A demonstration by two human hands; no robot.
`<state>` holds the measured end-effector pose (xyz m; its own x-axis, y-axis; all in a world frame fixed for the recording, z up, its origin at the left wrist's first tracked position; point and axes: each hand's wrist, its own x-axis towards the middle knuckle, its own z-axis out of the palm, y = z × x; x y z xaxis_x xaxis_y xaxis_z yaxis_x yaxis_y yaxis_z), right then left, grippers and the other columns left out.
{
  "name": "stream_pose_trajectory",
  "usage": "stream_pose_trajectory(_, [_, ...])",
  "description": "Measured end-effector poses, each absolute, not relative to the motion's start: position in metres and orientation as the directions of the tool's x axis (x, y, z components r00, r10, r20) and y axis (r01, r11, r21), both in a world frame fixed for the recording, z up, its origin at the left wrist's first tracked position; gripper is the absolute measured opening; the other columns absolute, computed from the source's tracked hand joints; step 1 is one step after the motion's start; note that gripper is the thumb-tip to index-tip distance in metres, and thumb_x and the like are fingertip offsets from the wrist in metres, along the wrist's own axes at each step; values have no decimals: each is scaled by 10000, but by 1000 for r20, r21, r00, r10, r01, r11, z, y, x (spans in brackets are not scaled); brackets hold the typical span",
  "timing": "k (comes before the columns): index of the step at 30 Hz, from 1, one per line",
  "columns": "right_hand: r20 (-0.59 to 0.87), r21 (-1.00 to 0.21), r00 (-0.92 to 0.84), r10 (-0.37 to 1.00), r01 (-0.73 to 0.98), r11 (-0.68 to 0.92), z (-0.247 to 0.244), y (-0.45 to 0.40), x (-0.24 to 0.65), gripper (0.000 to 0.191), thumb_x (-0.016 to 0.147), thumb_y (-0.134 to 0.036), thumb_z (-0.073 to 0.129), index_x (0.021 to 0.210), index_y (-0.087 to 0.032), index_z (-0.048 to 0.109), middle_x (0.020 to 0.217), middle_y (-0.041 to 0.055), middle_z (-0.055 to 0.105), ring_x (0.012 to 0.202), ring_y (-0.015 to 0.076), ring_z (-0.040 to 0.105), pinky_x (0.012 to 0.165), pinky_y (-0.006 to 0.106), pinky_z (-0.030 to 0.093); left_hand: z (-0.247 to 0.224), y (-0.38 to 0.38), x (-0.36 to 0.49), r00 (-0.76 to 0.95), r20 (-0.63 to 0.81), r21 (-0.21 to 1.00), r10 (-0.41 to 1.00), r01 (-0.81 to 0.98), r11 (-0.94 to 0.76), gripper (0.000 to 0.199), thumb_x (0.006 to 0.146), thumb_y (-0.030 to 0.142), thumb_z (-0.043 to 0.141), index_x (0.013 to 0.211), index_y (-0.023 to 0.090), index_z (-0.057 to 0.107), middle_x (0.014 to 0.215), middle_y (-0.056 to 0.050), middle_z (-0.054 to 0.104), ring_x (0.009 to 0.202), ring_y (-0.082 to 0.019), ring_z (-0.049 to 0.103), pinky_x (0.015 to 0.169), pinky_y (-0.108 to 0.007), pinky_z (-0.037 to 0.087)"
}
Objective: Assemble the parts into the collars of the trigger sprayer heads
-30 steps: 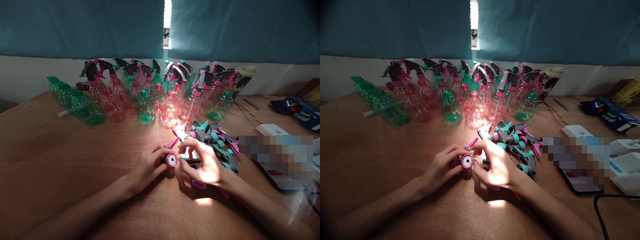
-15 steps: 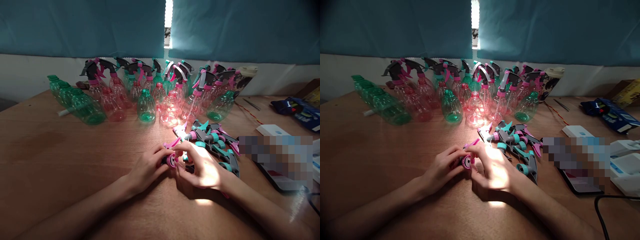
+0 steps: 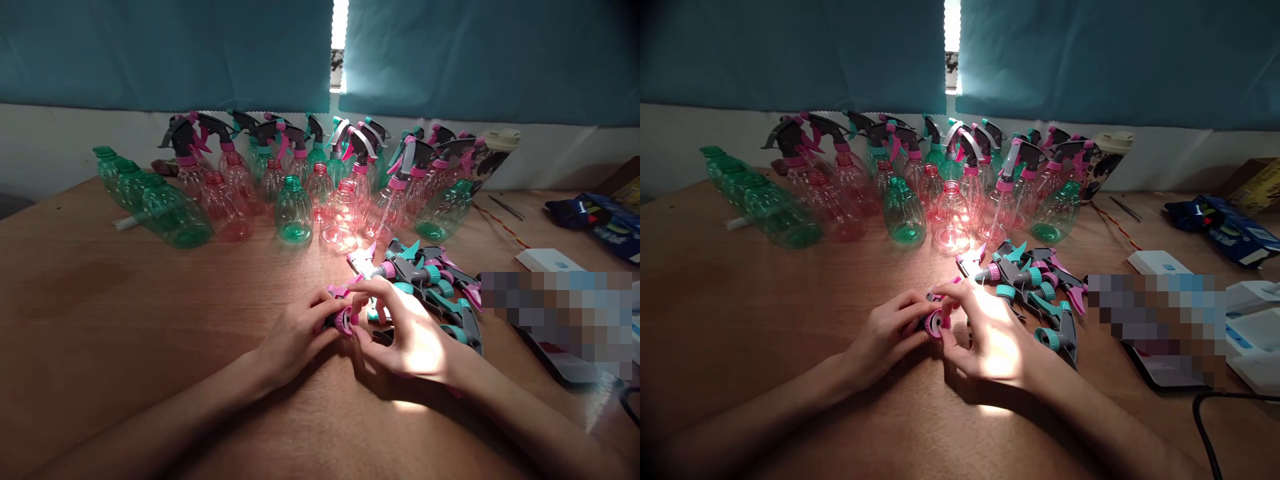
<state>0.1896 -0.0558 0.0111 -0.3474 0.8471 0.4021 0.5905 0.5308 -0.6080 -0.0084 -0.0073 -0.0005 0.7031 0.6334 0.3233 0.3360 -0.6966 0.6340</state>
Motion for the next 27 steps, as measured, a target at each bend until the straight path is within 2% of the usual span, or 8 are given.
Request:
stream_pose_trajectory(8, [389,-606,-320,864,618,502,8,-60,189,706,785,-156,577,1397,-281,249,1040,46,601,979,221,567,774,345,505,-1,-10,-5,700,334,597,631,361,-716,215,868,200,574,1078,198,624,890,-22,557,659,-112,508,620,-230,454])
stream_pose_trajectory(13, [401,-583,-346,848,618,527,5,-58,190,767,785,-135,569,1438,-277,192,1024,47,602,960,220,574,807,365,506,-2,-9,-5,701,347,592,623,352,-725,191,856,164,581,1042,180,618,877,-20,547,644,-108,492,603,-224,449])
stream_pose_trajectory(17, [415,-602,-338,845,594,534,4,-57,190,772,794,-147,580,1444,-276,185,1028,50,599,929,210,582,821,375,504,-3,-9,-5,704,344,594,621,349,-725,187,850,151,585,1032,178,616,886,-21,541,655,-110,489,609,-221,444])
stream_pose_trajectory(21, [443,-599,-364,819,560,572,10,-57,188,726,814,-145,554,1436,-266,201,948,46,608,878,200,586,797,371,505,-1,-9,-2,720,316,610,618,344,-713,186,856,128,559,1026,173,622,888,-21,551,658,-109,493,624,-219,441])
stream_pose_trajectory(27, [428,-620,-376,822,539,570,18,-53,196,674,821,-198,592,1399,-262,251,956,29,617,821,168,598,720,301,499,2,-8,0,712,324,610,623,346,-713,197,864,163,574,1051,186,631,908,-22,567,690,-118,516,639,-221,448])
